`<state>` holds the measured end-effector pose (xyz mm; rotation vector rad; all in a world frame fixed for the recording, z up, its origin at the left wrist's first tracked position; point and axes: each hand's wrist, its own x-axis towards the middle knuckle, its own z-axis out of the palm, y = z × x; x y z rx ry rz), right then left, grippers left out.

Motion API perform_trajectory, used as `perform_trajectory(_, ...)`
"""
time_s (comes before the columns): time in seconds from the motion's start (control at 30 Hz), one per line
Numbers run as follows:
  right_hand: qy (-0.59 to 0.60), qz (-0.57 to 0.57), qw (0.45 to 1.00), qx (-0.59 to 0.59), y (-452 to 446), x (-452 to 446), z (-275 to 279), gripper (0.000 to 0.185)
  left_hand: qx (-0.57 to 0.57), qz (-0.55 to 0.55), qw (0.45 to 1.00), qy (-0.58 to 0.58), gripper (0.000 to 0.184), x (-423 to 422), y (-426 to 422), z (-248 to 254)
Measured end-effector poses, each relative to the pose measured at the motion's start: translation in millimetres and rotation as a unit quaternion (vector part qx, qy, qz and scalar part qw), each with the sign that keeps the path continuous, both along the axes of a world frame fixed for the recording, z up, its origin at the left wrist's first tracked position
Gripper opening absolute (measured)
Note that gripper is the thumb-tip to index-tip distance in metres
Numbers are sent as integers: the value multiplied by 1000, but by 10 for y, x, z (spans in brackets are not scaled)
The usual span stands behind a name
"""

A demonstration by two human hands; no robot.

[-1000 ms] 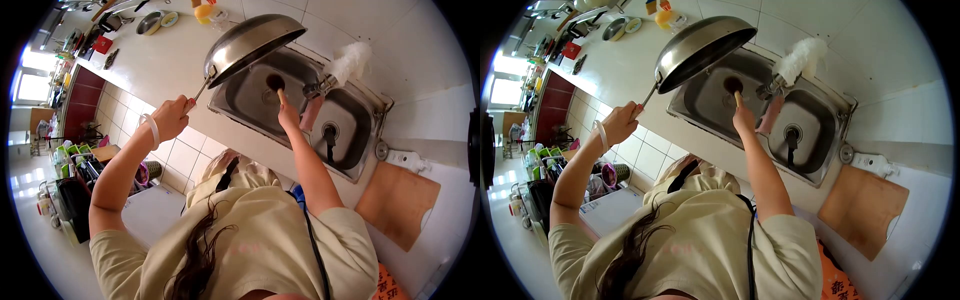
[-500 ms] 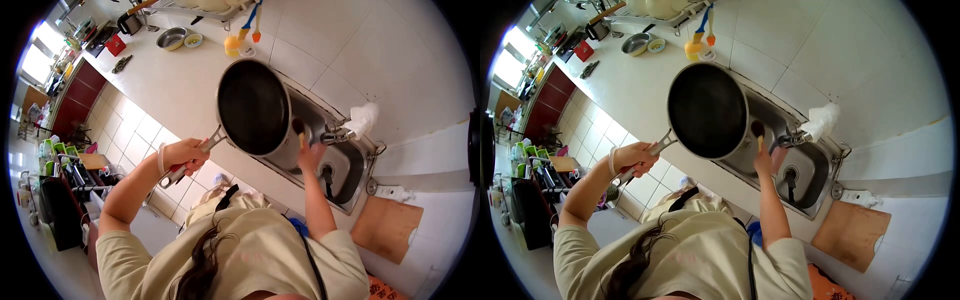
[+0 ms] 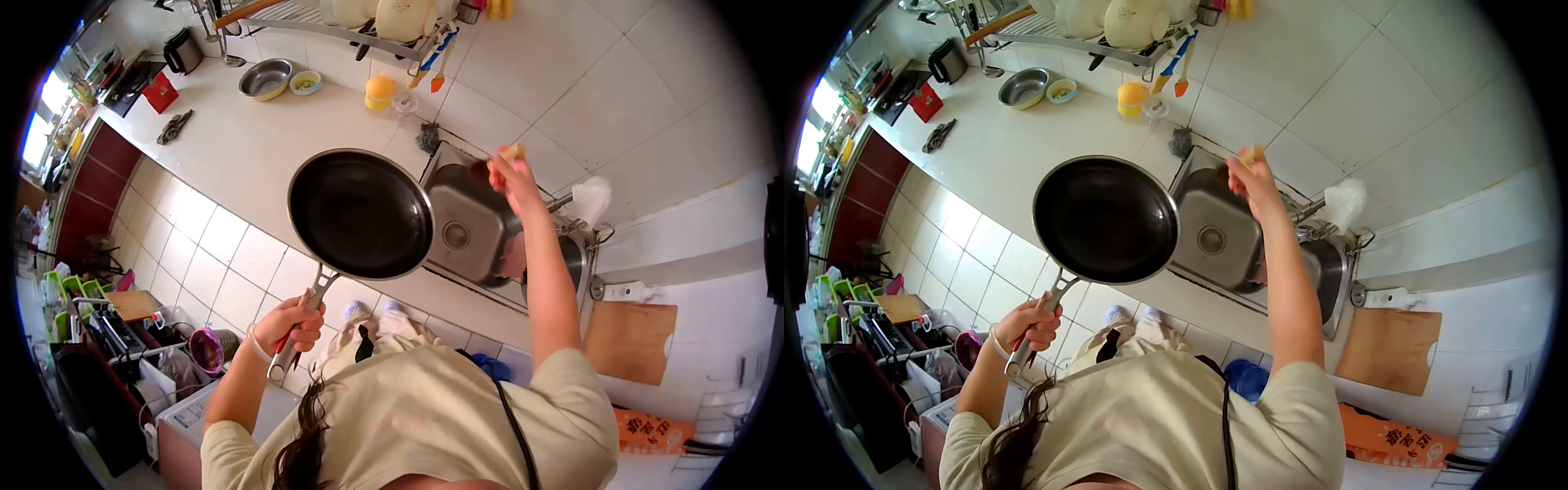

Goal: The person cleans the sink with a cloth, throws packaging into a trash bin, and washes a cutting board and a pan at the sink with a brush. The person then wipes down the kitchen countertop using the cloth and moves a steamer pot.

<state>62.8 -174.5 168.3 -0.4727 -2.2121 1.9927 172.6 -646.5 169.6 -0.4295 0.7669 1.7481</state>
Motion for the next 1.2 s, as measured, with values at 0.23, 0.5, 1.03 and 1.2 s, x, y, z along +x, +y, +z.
perform_trajectory(0.23, 50, 26, 890, 452, -349, -1627, 594, 43, 12, 76, 997, 7, 8, 216, -86, 66)
perform_trajectory(0.5, 88, 90, 886, 447, -381, -1882, 486, 38, 14, 140, 990, 7, 8, 432, 42, 167)
perform_trajectory(1.03, 181, 141, 891, 392, -443, -2061, 247, 33, 11, 208, 978, 3, 6, 530, 152, 86)
perform_trajectory(1.2, 299, 116, 879, 354, -273, -2290, -148, 34, 61, 242, 968, 0, 5, 479, 105, 63)
